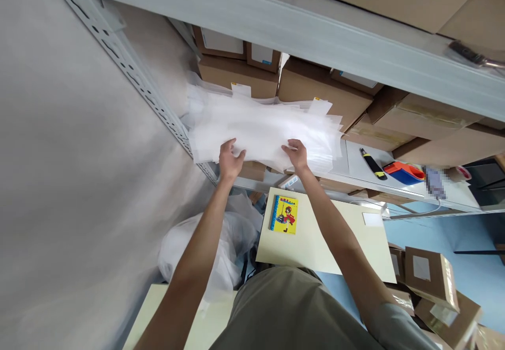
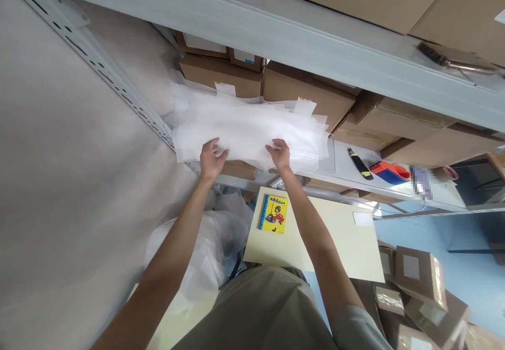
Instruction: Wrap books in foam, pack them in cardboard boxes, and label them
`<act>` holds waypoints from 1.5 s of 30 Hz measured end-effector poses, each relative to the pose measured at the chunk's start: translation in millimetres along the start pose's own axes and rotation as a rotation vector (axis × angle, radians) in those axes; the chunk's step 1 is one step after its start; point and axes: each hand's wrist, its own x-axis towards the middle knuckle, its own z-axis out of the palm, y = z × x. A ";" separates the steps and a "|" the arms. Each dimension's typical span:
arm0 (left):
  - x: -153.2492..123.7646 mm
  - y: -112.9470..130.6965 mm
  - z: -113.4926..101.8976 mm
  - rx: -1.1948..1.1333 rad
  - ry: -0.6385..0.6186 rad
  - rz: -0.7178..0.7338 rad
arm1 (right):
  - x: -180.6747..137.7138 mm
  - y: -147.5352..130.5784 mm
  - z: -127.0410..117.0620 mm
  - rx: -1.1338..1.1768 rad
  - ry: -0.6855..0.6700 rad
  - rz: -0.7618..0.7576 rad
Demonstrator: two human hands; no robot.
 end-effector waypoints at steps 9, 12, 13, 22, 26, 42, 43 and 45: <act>-15.8 -5.5 -12.7 0.098 -0.135 0.133 | -8.2 -39.8 -19.8 -0.302 0.027 -0.355; -33.7 -7.6 -27.2 0.110 -0.113 0.164 | -8.9 -42.7 -29.8 -0.525 0.072 -0.449; -39.4 -8.0 -32.0 0.114 -0.105 0.164 | -9.0 -41.4 -30.0 -0.589 0.057 -0.479; -85.3 -29.1 -74.9 0.075 0.055 0.046 | -18.9 -7.3 0.7 -0.858 -0.205 -0.471; -132.4 -58.0 -105.5 0.111 0.147 -0.102 | -43.7 -8.9 -0.6 -0.812 -0.209 -0.584; -395.5 -95.0 -154.5 0.582 -0.023 -0.617 | -280.2 108.8 80.4 -0.555 -1.056 -0.437; -396.2 -95.8 -157.1 0.594 -0.001 -0.600 | -288.3 112.8 87.1 -0.553 -1.096 -0.418; -393.7 -96.7 -166.0 0.604 0.037 -0.564 | -301.1 115.0 99.7 -0.544 -1.145 -0.388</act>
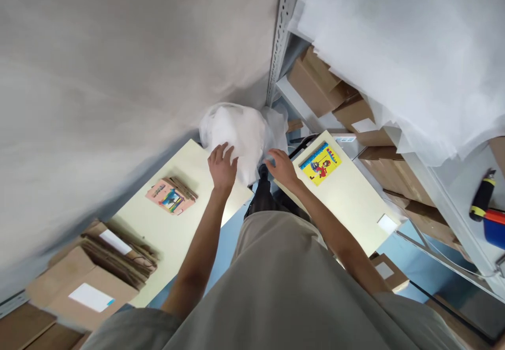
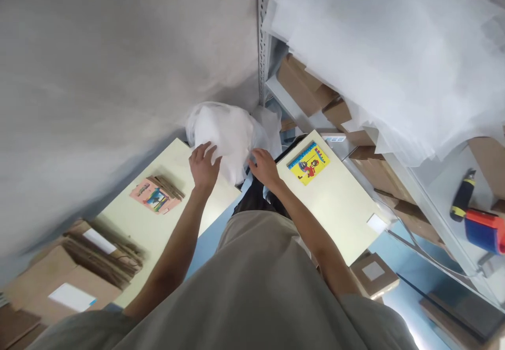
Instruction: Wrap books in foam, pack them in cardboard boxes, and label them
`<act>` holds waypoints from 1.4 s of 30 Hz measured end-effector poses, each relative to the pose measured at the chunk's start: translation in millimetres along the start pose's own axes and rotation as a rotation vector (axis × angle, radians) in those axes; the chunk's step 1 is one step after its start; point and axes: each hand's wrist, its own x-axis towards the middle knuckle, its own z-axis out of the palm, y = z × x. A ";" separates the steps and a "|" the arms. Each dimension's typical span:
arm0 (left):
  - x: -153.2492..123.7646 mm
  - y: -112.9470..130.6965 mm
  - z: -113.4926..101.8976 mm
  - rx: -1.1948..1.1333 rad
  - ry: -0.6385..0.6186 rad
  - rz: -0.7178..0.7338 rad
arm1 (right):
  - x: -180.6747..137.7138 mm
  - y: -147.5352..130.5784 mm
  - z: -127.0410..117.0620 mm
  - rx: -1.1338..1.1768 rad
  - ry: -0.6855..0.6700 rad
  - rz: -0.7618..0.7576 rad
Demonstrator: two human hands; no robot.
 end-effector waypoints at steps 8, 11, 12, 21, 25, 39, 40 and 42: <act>15.6 14.1 -43.2 -0.071 -0.019 0.179 | 20.5 -46.5 5.5 0.058 -0.003 -0.039; 15.8 29.8 -50.0 -0.124 -0.031 0.231 | 24.7 -61.7 -3.9 0.049 0.016 -0.064; 16.0 34.9 -50.9 -0.146 -0.032 0.248 | 25.9 -65.2 -7.5 0.041 0.025 -0.070; 10.4 47.8 -52.5 -0.181 0.069 0.251 | 25.4 -59.6 -34.9 -0.046 0.057 -0.031; 5.8 32.0 -38.5 -0.242 0.164 0.046 | 17.8 -53.5 -36.0 -0.056 0.028 -0.018; 6.9 42.2 -53.0 -0.230 0.301 0.036 | 23.5 -78.4 -30.2 -0.013 0.009 -0.098; 5.8 48.5 -55.8 -0.223 0.267 0.091 | 25.3 -85.0 -30.7 -0.015 0.006 -0.117; 4.7 60.1 -59.1 -0.217 0.205 0.181 | 30.0 -96.0 -31.8 -0.027 -0.009 -0.134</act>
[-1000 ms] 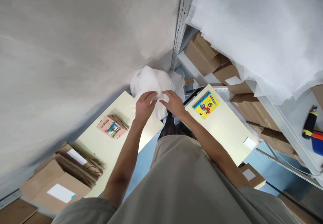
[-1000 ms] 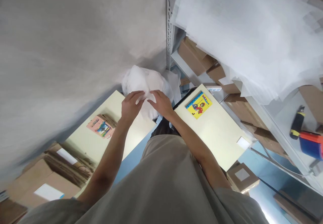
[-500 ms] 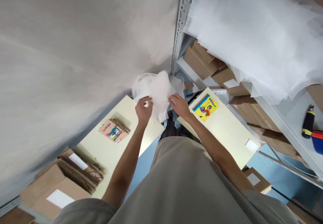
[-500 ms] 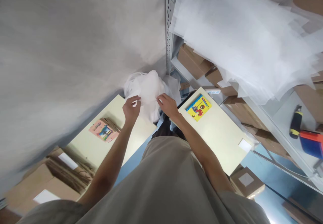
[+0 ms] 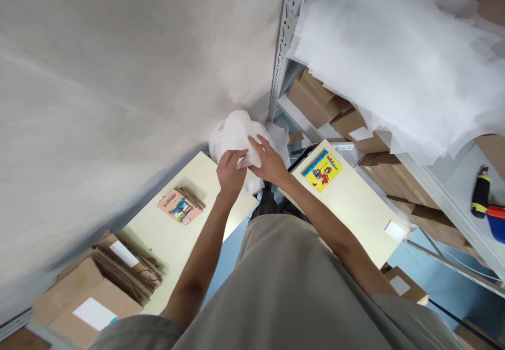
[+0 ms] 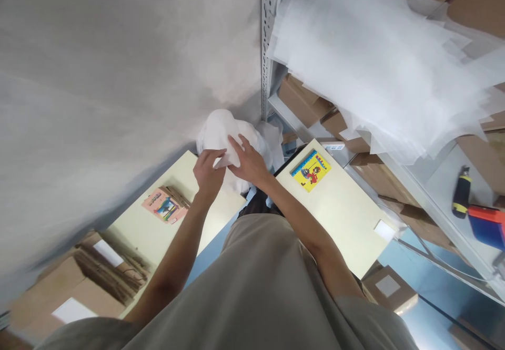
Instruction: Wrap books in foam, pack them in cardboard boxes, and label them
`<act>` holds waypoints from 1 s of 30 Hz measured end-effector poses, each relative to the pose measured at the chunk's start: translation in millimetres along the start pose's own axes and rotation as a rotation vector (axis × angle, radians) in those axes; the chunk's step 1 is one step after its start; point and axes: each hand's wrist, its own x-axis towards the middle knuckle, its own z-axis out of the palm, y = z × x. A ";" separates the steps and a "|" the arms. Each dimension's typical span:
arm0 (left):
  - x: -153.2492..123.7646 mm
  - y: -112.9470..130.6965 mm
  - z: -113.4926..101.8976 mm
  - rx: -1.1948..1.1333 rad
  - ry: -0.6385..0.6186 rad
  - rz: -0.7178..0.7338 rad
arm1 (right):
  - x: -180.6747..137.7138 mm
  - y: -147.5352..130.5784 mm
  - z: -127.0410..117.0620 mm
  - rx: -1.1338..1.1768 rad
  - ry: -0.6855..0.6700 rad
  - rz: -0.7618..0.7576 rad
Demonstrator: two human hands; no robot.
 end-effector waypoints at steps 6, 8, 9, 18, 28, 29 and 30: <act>10.7 12.4 -6.4 0.081 0.069 0.079 | 10.5 -4.0 -19.8 -0.006 0.023 -0.018; 15.3 11.0 -13.7 0.105 0.157 0.046 | 11.6 -2.1 -31.7 0.011 0.065 -0.053; 17.6 10.3 -17.6 0.109 0.193 0.025 | 12.3 -2.2 -37.9 0.014 0.091 -0.055; 44.2 40.9 -25.6 0.044 0.125 0.151 | 28.9 -30.9 -72.2 0.032 0.125 -0.115; 45.5 -3.8 25.2 0.092 -0.007 -0.102 | 34.1 -8.6 -118.4 0.463 0.536 -0.066; 43.1 -13.8 32.0 0.110 -0.079 -0.155 | 31.2 -9.0 -125.6 0.471 0.558 -0.064; 41.0 -23.0 37.7 0.130 -0.163 -0.197 | 27.6 -9.7 -132.5 0.475 0.581 -0.062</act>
